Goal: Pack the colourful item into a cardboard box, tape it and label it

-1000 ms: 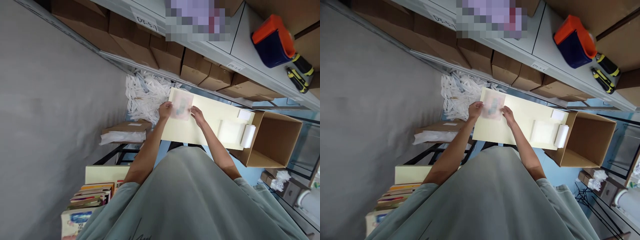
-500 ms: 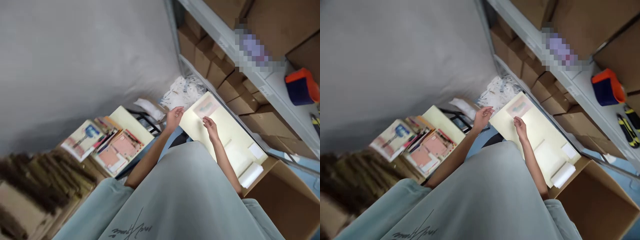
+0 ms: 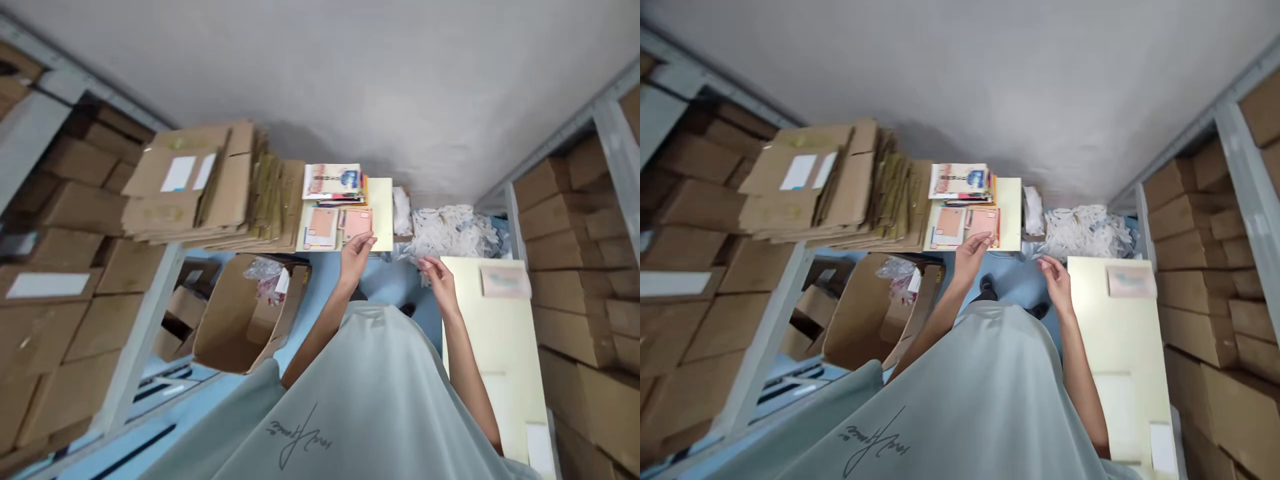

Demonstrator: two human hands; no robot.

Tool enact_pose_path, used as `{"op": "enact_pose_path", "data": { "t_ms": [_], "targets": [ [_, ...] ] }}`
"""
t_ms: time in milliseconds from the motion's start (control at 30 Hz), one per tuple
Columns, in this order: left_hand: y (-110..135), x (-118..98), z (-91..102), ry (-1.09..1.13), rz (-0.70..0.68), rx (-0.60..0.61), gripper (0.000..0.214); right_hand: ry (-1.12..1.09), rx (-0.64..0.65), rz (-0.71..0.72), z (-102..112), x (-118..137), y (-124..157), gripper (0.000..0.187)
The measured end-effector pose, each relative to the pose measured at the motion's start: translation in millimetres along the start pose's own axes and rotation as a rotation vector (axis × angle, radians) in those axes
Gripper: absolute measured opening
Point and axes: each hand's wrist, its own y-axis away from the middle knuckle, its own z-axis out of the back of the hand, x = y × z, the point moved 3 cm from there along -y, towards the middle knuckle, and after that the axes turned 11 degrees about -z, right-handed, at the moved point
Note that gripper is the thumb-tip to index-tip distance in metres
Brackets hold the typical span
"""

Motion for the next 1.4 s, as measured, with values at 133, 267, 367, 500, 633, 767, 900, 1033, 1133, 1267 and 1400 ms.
{"op": "enact_pose_path", "data": {
  "t_ms": [133,267,367,500,633,767,900,1033,1133,1267,1400],
  "targets": [
    [-27.9,-17.6,100.2,0.051,-0.041,-0.123,0.048,0.097,0.159,0.039,-116.1,19.9,-13.2,0.061],
    [-46.6,-33.8,222.2,-0.03,-0.063,-0.224,0.048,0.178,0.328,0.068,-251.3,35.4,-19.6,0.059],
    [-54.8,-44.1,310.8,-0.118,-0.087,-0.347,0.05,0.202,0.455,0.081,-345.3,47.9,-17.1,0.056],
    [-71.6,-60.4,401.2,-0.372,-0.163,-0.49,0.041,0.207,0.609,0.101,-450.3,63.7,-11.4,0.051],
    [-100.2,-68.9,452.6,-0.779,-0.271,-0.429,0.055,0.228,0.708,0.128,-531.5,72.4,-14.1,0.038],
    [-123.0,-56.5,479.6,-0.944,-0.165,-0.196,0.08,0.314,0.711,0.135,-584.9,72.3,-25.6,0.033],
    [-127.2,-51.2,498.2,-1.014,-0.079,-0.119,0.056,0.344,0.668,0.071,-614.9,65.2,-37.6,0.034],
    [-125.9,-56.2,515.6,-1.062,-0.056,-0.211,0.044,0.32,0.63,-0.098,-639.4,54.2,-46.3,0.036],
    [-125.3,-58.4,525.3,-1.041,-0.038,-0.27,0.047,0.316,0.584,-0.194,-659.6,47.0,-51.3,0.031],
    [-124.2,-62.6,529.2,-0.938,-0.092,-0.275,0.046,0.391,0.523,-0.19,-685.6,42.8,-53.6,0.035],
    [-121.7,-72.6,527.3,-0.859,-0.128,-0.296,0.042,0.428,0.51,-0.178,-702.4,50.2,-47.2,0.039]
  ]
}}
